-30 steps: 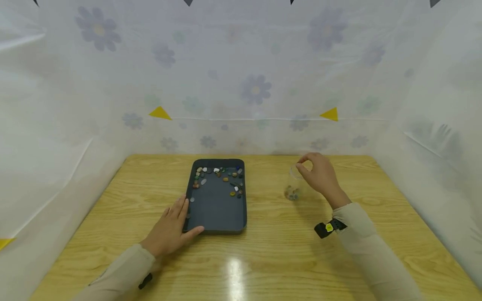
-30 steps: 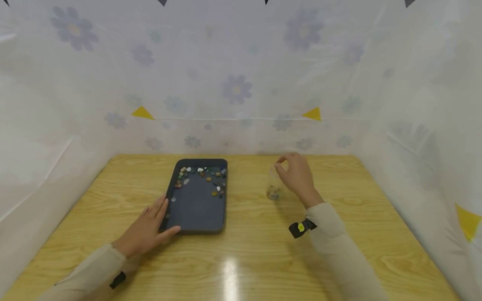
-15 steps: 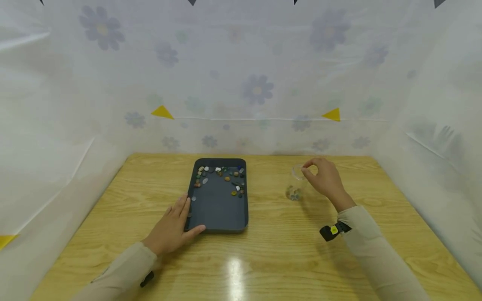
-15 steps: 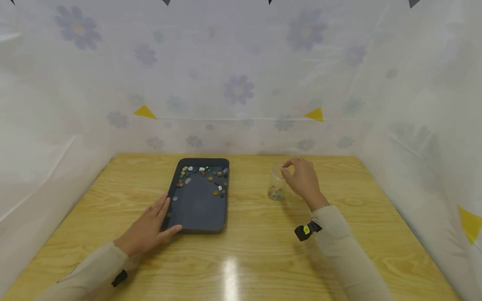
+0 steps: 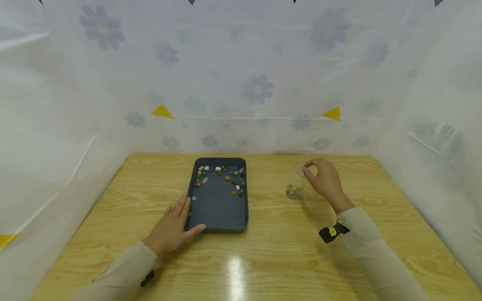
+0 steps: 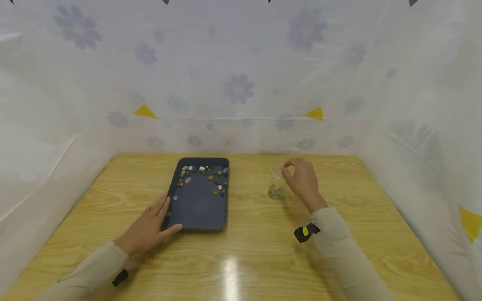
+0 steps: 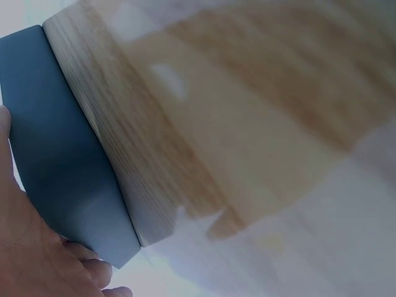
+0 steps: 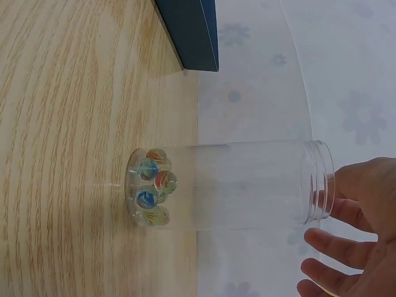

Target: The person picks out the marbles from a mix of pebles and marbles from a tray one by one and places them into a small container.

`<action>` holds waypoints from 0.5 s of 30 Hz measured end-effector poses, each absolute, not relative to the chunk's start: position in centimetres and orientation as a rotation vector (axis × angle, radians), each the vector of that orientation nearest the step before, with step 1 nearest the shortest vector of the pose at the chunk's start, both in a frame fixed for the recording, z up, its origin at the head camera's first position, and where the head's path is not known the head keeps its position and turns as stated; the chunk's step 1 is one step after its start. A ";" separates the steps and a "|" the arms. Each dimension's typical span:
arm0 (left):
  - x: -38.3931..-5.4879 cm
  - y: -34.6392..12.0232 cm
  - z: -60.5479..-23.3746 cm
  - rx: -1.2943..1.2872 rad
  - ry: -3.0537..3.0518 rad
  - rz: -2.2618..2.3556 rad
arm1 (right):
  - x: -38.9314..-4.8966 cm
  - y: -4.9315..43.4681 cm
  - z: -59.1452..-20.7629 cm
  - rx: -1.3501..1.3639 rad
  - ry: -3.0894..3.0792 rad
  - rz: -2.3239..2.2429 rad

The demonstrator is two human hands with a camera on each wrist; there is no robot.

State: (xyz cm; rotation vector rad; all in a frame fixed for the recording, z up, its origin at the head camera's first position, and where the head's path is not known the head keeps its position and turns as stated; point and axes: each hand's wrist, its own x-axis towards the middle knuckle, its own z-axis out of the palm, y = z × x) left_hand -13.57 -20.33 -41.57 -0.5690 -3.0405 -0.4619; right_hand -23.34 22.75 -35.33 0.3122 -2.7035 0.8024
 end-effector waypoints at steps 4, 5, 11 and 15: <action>-13.6 -20.3 -41.5 -0.573 -3.042 -0.463 | -23.4 22.8 -35.7 0.320 -2.691 0.817; -13.6 -20.3 -41.5 -0.574 -3.042 -0.464 | -23.4 22.8 -35.7 0.325 -2.686 0.821; -13.5 -20.2 -41.5 -0.577 -3.034 -0.444 | -23.4 22.9 -36.1 0.356 -2.650 0.830; -13.5 -20.3 -41.5 -0.576 -3.034 -0.446 | -23.3 22.9 -36.1 0.363 -2.634 0.837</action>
